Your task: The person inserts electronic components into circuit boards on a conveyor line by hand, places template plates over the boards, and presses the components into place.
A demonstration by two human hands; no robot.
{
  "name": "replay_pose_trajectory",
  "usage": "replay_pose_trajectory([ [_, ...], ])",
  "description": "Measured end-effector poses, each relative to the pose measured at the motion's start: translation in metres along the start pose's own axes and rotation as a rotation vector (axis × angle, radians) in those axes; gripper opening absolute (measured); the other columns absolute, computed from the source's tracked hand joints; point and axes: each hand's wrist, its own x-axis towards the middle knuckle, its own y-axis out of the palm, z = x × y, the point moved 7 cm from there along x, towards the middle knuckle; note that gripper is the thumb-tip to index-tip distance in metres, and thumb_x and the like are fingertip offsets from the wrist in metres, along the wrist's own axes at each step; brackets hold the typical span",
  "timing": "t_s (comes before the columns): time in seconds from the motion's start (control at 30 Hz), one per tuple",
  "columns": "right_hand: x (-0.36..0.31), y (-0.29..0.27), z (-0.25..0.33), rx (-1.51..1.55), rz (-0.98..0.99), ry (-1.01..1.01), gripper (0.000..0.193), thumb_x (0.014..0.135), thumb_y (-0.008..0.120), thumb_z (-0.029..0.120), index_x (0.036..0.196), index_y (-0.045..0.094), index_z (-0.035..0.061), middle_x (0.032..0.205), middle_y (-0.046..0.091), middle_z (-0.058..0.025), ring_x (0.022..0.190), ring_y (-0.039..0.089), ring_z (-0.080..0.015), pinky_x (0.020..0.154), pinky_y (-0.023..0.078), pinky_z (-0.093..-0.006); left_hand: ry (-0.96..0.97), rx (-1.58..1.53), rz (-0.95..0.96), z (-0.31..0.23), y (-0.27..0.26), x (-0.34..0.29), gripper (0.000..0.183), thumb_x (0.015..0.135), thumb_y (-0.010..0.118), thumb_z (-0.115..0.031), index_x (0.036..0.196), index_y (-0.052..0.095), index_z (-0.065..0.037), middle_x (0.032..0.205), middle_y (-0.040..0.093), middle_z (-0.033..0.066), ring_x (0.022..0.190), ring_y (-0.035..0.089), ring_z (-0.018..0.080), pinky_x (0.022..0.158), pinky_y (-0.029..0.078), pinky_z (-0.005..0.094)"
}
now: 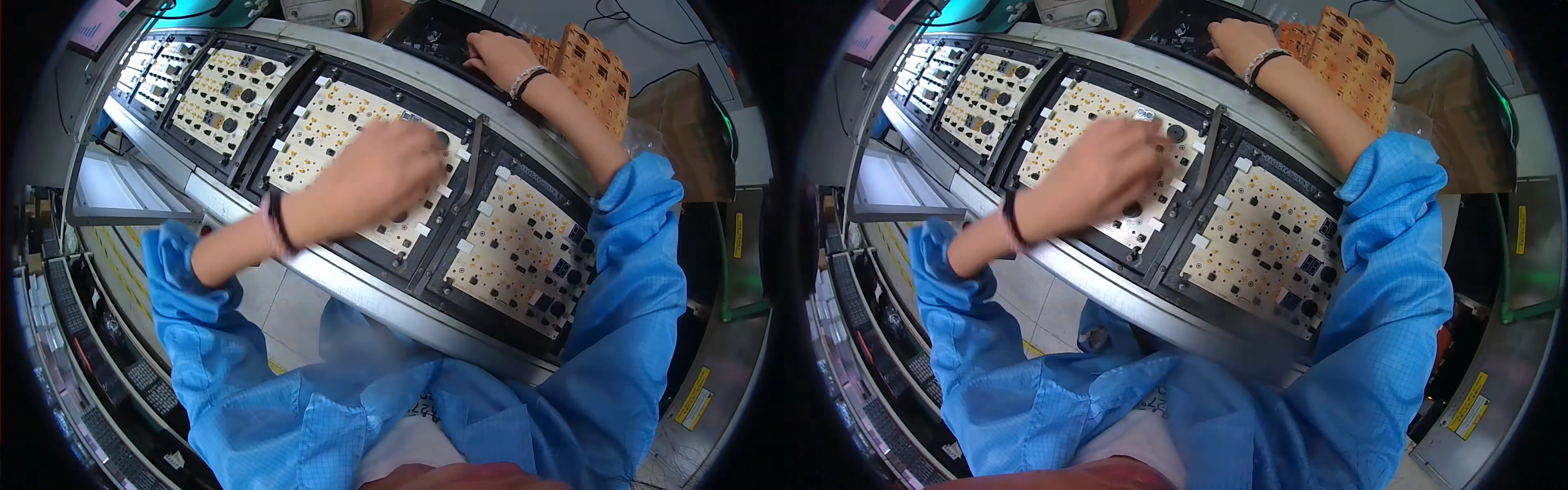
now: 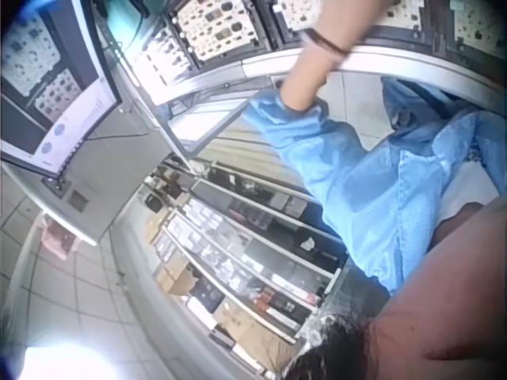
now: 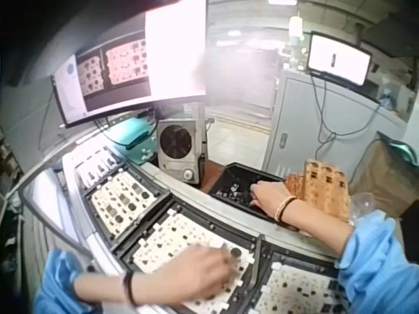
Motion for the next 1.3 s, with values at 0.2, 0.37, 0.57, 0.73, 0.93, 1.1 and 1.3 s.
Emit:
replay_pose_trajectory([
  [0.2, -0.002, 0.002, -0.001, 0.054, -0.055, -0.078, 0.017, 0.092, 0.067, 0.023, 0.092, 0.062, 0.0062, 0.091, 0.068, -0.0122, 0.095, 0.067, -0.0344, 0.079, 0.054, -0.0467, -0.038, 0.167, -0.074, 0.137, 0.02, 0.077, 0.016, 0.09, 0.064, -0.016, 0.098, 0.07, -0.003, 0.096, 0.068, 0.016, 0.093, 0.064, 0.0379, 0.085, 0.052, 0.047],
  [0.37, -0.01, -0.009, -0.001, 0.181, -0.207, -0.128, 0.016, 0.091, 0.061, 0.006, 0.105, 0.067, 0.0051, 0.092, 0.068, -0.0143, 0.087, 0.069, -0.0324, 0.078, 0.056, -0.0404, -0.346, -0.038, 0.383, 0.221, 0.077, 0.106, 0.026, 0.095, 0.063, -0.024, 0.106, 0.074, -0.003, 0.098, 0.074, 0.02, 0.092, 0.07, 0.0369, 0.086, 0.053, 0.0421],
  [0.57, -0.025, -0.019, -0.021, 1.006, -0.027, 0.098, 0.016, 0.1, 0.061, 0.009, 0.113, 0.068, 0.0025, 0.094, 0.071, -0.0075, 0.083, 0.068, -0.0119, 0.074, 0.057, -0.0245, -0.273, -0.169, 0.541, 0.228, 0.096, 0.128, 0.02, 0.084, 0.07, -0.007, 0.102, 0.078, -0.004, 0.094, 0.076, 0.0171, 0.091, 0.073, 0.0292, 0.083, 0.056, 0.0362],
  [0.73, -0.089, -0.043, -0.014, 1.797, 0.145, 0.509, 0.036, 0.104, 0.058, 0.016, 0.134, 0.055, -0.0029, 0.114, 0.067, -0.0092, 0.091, 0.067, -0.0108, 0.085, 0.058, -0.0216, -0.315, -0.174, 0.433, 0.234, 0.099, 0.126, 0.015, 0.084, 0.062, -0.002, 0.089, 0.076, -0.004, 0.09, 0.075, 0.0163, 0.088, 0.074, 0.0319, 0.079, 0.057, 0.0384],
  [0.93, -0.219, -0.077, -0.005, 2.071, 0.233, 0.553, 0.04, 0.104, 0.059, 0.019, 0.137, 0.052, -0.0021, 0.1, 0.063, -0.0018, 0.087, 0.062, -0.0056, 0.079, 0.055, -0.0183, -0.12, 0.01, 0.15, 0.211, 0.077, 0.123, 0.008, 0.083, 0.066, -0.003, 0.088, 0.072, -0.003, 0.084, 0.072, 0.0152, 0.084, 0.071, 0.0337, 0.077, 0.056, 0.0408],
  [1.1, -0.338, -0.106, -0.015, 1.886, 0.106, 0.676, 0.036, 0.104, 0.058, 0.021, 0.133, 0.058, 0.0001, 0.089, 0.055, 0.0041, 0.075, 0.052, -0.0023, 0.069, 0.045, -0.0158, -0.204, -0.145, 0.157, 0.217, 0.076, 0.12, 0.012, 0.088, 0.063, 0.001, 0.097, 0.07, -0.002, 0.091, 0.073, 0.0127, 0.084, 0.072, 0.0256, 0.075, 0.056, 0.034],
  [1.3, -0.52, -0.118, -0.038, 1.575, -0.284, 0.916, 0.033, 0.102, 0.053, 0.024, 0.127, 0.056, 0.0033, 0.078, 0.041, 0.0089, 0.063, 0.033, -0.0013, 0.057, 0.025, -0.0182, -0.354, -0.373, 0.148, 0.175, 0.05, 0.132, 0.015, 0.095, 0.061, 0.0, 0.107, 0.069, -0.002, 0.098, 0.074, 0.0057, 0.091, 0.069, 0.0118, 0.081, 0.054, 0.0259],
])
